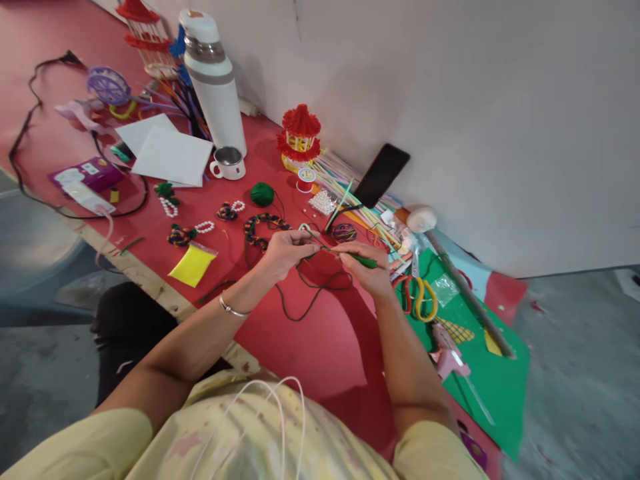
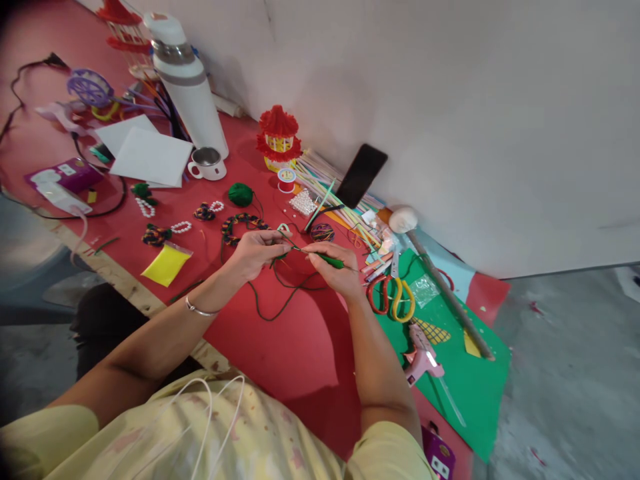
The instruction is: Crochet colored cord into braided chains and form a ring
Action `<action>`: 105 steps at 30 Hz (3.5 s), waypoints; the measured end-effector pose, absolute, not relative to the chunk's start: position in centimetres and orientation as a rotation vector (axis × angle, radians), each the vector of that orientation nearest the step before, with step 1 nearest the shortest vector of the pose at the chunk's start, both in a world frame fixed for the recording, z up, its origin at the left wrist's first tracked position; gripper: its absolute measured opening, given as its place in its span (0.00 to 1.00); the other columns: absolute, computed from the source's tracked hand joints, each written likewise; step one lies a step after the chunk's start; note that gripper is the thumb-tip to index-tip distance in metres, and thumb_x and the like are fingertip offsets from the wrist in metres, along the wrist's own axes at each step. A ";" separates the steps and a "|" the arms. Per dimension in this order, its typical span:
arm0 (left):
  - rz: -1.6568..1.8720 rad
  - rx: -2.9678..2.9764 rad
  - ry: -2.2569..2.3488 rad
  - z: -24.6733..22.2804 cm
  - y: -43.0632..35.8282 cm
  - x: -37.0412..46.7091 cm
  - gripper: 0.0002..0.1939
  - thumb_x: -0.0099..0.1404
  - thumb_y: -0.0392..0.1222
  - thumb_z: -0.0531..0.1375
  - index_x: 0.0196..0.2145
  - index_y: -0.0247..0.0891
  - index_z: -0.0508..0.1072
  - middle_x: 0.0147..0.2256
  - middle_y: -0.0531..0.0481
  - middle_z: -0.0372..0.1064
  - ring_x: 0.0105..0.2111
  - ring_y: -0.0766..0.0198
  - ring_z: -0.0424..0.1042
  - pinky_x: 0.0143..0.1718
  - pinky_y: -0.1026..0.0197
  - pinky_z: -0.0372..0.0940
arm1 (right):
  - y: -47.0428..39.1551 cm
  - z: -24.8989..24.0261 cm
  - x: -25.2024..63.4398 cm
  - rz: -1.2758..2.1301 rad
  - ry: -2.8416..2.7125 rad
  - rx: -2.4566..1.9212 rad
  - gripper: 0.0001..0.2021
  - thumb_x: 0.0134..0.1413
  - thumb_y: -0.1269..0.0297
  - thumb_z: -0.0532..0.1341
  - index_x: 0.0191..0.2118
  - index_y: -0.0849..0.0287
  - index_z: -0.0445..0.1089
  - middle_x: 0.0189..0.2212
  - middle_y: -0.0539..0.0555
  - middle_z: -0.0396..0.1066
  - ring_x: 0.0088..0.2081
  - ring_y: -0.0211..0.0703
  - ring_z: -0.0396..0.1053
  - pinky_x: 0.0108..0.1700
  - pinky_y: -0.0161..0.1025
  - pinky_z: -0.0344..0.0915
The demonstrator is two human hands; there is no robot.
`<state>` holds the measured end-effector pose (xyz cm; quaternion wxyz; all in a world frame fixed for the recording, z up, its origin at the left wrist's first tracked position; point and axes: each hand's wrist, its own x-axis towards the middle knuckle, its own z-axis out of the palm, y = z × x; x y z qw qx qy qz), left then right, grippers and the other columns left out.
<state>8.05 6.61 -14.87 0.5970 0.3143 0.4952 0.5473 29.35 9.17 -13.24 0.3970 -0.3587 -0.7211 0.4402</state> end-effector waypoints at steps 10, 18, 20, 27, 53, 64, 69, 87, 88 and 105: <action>1.242 0.705 1.136 -15.2 6.6 8.2 0.24 0.48 0.40 0.74 0.44 0.30 0.83 0.23 0.56 0.67 0.15 0.77 0.53 0.16 0.67 0.43 | 9.0 -13.4 28.9 1.041 -1.840 -0.902 0.08 0.63 0.62 0.65 0.43 0.50 0.83 0.40 0.52 0.83 0.41 0.44 0.80 0.48 0.43 0.76; 1.265 0.674 1.102 -15.2 6.6 8.2 0.24 0.47 0.40 0.75 0.43 0.29 0.83 0.23 0.56 0.68 0.15 0.78 0.52 0.15 0.66 0.41 | 9.2 -13.8 29.0 1.076 -1.765 -0.884 0.07 0.62 0.61 0.67 0.42 0.49 0.83 0.38 0.51 0.84 0.38 0.44 0.80 0.45 0.43 0.78; 1.263 0.664 1.089 -15.1 6.6 8.2 0.24 0.47 0.40 0.75 0.43 0.29 0.83 0.24 0.56 0.68 0.15 0.78 0.52 0.15 0.66 0.41 | 9.2 -14.0 29.0 1.117 -1.733 -0.896 0.07 0.61 0.60 0.67 0.42 0.49 0.83 0.37 0.51 0.84 0.37 0.43 0.80 0.45 0.43 0.78; 1.263 0.646 1.045 -15.1 6.4 8.2 0.25 0.47 0.40 0.76 0.44 0.30 0.83 0.23 0.55 0.69 0.15 0.78 0.52 0.16 0.67 0.40 | 9.1 -13.9 29.0 1.180 -1.697 -0.906 0.07 0.61 0.61 0.67 0.42 0.49 0.84 0.38 0.50 0.84 0.37 0.42 0.80 0.44 0.41 0.77; 1.255 0.627 1.072 -14.8 6.4 8.3 0.23 0.46 0.39 0.75 0.42 0.29 0.83 0.20 0.58 0.63 0.15 0.78 0.48 0.17 0.66 0.38 | 9.1 -14.1 29.0 1.121 -1.739 -0.932 0.07 0.62 0.59 0.67 0.42 0.49 0.83 0.38 0.51 0.84 0.39 0.43 0.80 0.48 0.43 0.77; 1.255 0.631 1.016 -14.7 6.3 8.2 0.25 0.48 0.41 0.76 0.44 0.32 0.84 0.22 0.57 0.68 0.14 0.79 0.48 0.16 0.66 0.40 | 9.0 -14.5 28.4 1.065 -1.817 -0.828 0.08 0.64 0.60 0.65 0.45 0.48 0.82 0.48 0.53 0.83 0.50 0.46 0.80 0.58 0.49 0.76; 1.422 0.744 1.047 -15.0 6.3 8.7 0.23 0.47 0.40 0.77 0.43 0.34 0.84 0.33 0.50 0.77 0.25 0.73 0.68 0.25 0.69 0.60 | 8.6 -14.6 28.2 1.068 -1.803 -0.864 0.10 0.65 0.59 0.65 0.49 0.48 0.81 0.48 0.53 0.83 0.49 0.46 0.81 0.57 0.48 0.77; 1.612 0.982 1.142 -8.7 2.3 9.4 0.21 0.52 0.40 0.72 0.46 0.35 0.82 0.27 0.55 0.73 0.26 0.71 0.67 0.29 0.68 0.61 | 4.3 -11.5 25.8 0.511 -1.785 -0.659 0.11 0.67 0.62 0.62 0.51 0.48 0.79 0.50 0.58 0.81 0.51 0.48 0.79 0.56 0.50 0.77; 1.613 1.000 1.149 -8.1 2.0 9.3 0.21 0.53 0.40 0.72 0.46 0.35 0.82 0.27 0.56 0.72 0.26 0.71 0.66 0.28 0.68 0.60 | 4.0 -11.1 25.6 0.439 -1.801 -0.644 0.11 0.68 0.63 0.62 0.52 0.48 0.78 0.50 0.58 0.81 0.51 0.48 0.79 0.56 0.50 0.77; 1.130 0.955 0.832 -1.7 -6.3 1.3 0.24 0.46 0.36 0.75 0.44 0.32 0.84 0.23 0.51 0.71 0.17 0.76 0.56 0.17 0.67 0.41 | -4.0 -5.5 24.8 -0.112 -2.215 -0.387 0.25 0.62 0.70 0.68 0.61 0.41 0.72 0.53 0.53 0.81 0.52 0.48 0.78 0.54 0.49 0.79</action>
